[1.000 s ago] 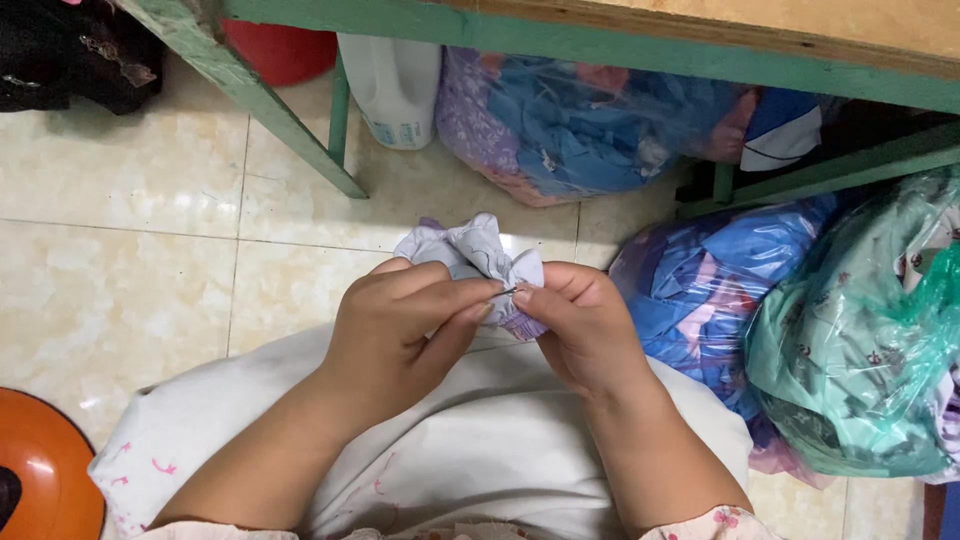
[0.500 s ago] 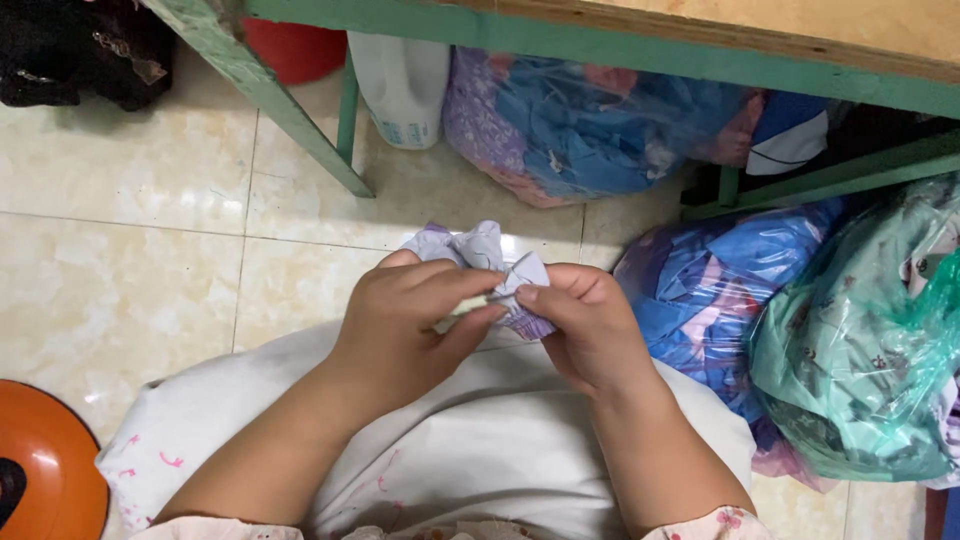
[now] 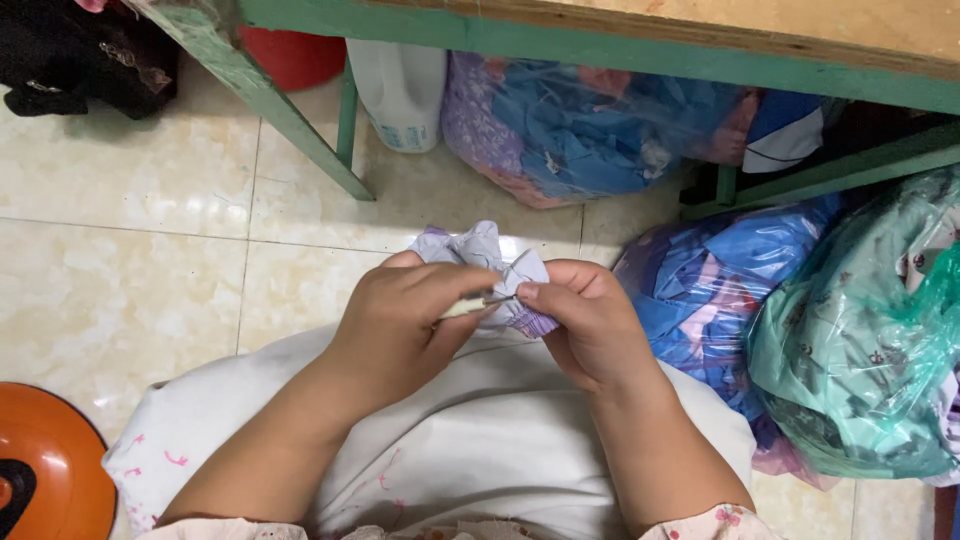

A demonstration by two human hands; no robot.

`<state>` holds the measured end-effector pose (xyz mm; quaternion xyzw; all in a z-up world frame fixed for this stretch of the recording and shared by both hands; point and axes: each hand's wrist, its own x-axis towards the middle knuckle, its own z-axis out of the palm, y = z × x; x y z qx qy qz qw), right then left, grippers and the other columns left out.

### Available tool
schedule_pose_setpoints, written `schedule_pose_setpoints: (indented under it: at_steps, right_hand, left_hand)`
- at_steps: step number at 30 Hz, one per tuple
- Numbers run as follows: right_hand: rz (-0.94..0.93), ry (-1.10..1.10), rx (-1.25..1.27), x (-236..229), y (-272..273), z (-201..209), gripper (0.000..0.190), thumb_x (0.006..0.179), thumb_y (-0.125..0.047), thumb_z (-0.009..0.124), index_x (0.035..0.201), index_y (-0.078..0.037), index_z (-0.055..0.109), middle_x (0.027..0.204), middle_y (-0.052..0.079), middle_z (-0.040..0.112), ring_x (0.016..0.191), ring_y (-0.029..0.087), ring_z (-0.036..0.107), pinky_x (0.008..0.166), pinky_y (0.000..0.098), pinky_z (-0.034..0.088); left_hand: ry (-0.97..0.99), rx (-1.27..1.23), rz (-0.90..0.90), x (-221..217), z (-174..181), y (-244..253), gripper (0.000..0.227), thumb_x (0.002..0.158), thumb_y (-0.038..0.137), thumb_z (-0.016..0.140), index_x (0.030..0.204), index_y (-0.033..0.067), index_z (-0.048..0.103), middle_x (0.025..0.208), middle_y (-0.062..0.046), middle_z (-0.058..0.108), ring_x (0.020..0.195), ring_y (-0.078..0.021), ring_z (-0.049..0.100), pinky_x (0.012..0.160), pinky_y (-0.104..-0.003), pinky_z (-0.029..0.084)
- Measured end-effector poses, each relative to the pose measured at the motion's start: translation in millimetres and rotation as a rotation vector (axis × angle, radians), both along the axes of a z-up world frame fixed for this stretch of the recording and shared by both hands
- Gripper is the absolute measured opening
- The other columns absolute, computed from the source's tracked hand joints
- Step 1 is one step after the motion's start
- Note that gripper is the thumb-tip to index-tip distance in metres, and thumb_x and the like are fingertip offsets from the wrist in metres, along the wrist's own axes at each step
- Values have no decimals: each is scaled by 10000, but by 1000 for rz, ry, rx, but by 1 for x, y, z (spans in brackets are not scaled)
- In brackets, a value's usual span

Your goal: Picking loose threads from a white fabric piece using a small tool

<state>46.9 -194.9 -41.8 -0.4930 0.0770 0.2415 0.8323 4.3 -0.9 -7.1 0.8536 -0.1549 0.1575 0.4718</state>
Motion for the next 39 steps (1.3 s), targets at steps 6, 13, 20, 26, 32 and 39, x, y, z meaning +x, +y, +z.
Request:
schedule_pose_setpoints:
  at_steps: [6,13,20,26,32,39]
  right_hand:
    - [45,-5,14,0,-1,-4,92,800,45,704,793,135,723,559,143,643,484,128,611,520,250,496]
    - [52,9,32,5,-6,-10,94,813,45,694,816,134,722,575,148,651,483,137,621,509,248,495]
    - [80,-3,43,4,-3,4,78,810,35,699,809,108,725,573,119,647,495,112,620,500,233,490]
    - [125,-12,50,3,-4,14,67,810,46,705,824,106,733,582,103,650,505,97,614,510,215,476]
    - [117,-44,80,-6,-4,31,60,799,49,722,816,105,737,576,86,653,495,76,605,499,217,487]
    - [41,-223,80,-21,-30,75,31,798,56,702,772,50,718,549,57,594,484,73,541,479,190,419]
  left_hand:
    - [27,-1,-17,-2,-3,4,103,929,122,646,970,177,723,711,-9,680,647,-308,675,645,-351,524]
    - [217,-207,-56,-4,11,20,41,908,106,659,933,108,692,649,-83,668,602,-360,659,592,-389,526]
    - [25,21,-43,1,14,-4,239,881,99,741,1118,78,730,796,-143,734,720,-406,697,674,-453,558]
    - [18,85,-36,-6,11,-3,94,903,108,675,974,159,708,645,-55,647,627,-352,655,611,-406,534]
    - [43,96,-4,-17,24,-1,95,869,92,663,946,139,695,618,-84,633,632,-381,648,589,-434,529]
    - [36,477,262,-28,60,24,168,881,116,678,1046,84,687,630,-176,617,716,-445,660,684,-529,523]
